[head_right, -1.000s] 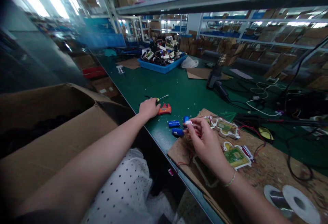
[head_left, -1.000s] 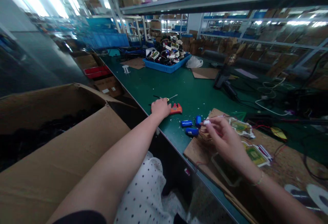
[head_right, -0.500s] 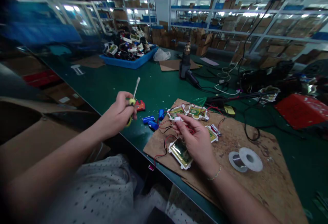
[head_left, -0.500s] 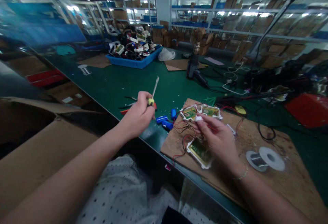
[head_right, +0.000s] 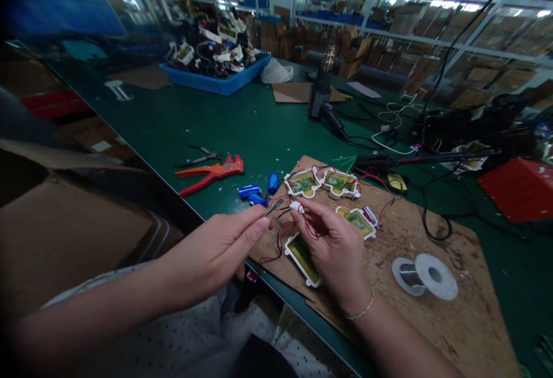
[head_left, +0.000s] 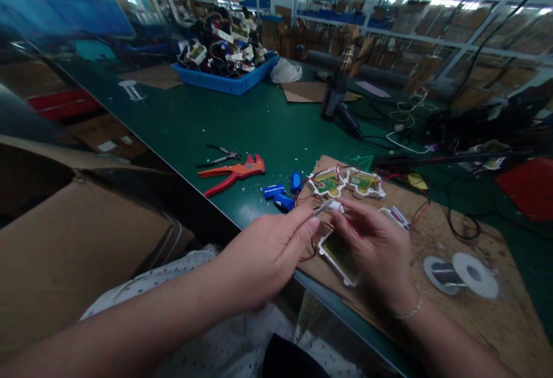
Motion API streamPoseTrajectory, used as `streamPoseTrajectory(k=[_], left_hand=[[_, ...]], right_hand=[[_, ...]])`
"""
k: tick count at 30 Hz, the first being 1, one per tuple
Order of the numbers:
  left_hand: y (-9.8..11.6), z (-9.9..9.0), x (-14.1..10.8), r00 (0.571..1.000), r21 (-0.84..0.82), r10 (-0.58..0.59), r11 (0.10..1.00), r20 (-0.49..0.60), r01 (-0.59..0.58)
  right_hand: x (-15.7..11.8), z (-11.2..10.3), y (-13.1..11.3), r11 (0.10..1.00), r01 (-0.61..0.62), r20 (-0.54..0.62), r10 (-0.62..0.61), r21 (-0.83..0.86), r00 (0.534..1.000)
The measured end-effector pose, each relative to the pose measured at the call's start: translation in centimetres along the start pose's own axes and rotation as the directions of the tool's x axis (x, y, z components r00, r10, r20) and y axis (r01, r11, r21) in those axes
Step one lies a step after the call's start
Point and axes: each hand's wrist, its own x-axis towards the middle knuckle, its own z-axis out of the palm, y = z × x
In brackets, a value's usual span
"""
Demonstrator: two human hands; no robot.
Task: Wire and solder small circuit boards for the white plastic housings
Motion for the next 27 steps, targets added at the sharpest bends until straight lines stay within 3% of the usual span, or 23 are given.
streamPoseTrajectory(k=[3, 7, 12, 19, 27], left_hand=[[-1.3, 0.5, 0.6, 0.996, 0.095, 0.075, 0.993, -0.051, -0.07], [-1.7, 1.1, 1.0, 0.999, 0.112, 0.018, 0.994, -0.027, -0.015], [-1.4, 1.6, 1.5, 1.0, 0.132, -0.022, 0.991, -0.009, 0.023], [-1.2, 1.6, 2.2, 0.998, 0.1, -0.047, 0.994, -0.034, 0.05], [-0.7, 2.1, 1.9, 0.996, 0.292, -0.071, 0.953, -0.052, 0.084]], right_hand=[[0.1, 0.4, -0.2, 0.995, -0.061, 0.0, 0.062, 0.081, 0.998], [0.3, 1.1, -1.0, 0.948, -0.193, 0.026, 0.193, 0.252, 0.981], [0.4, 1.3, -1.7, 0.872, -0.351, 0.089, 0.341, 0.342, 0.936], [0.2, 1.2, -0.4, 0.783, -0.351, 0.132, 0.333, 0.513, 0.934], [0.0, 1.4, -1.1, 0.818, -0.341, 0.073, 0.348, 0.463, 0.935]])
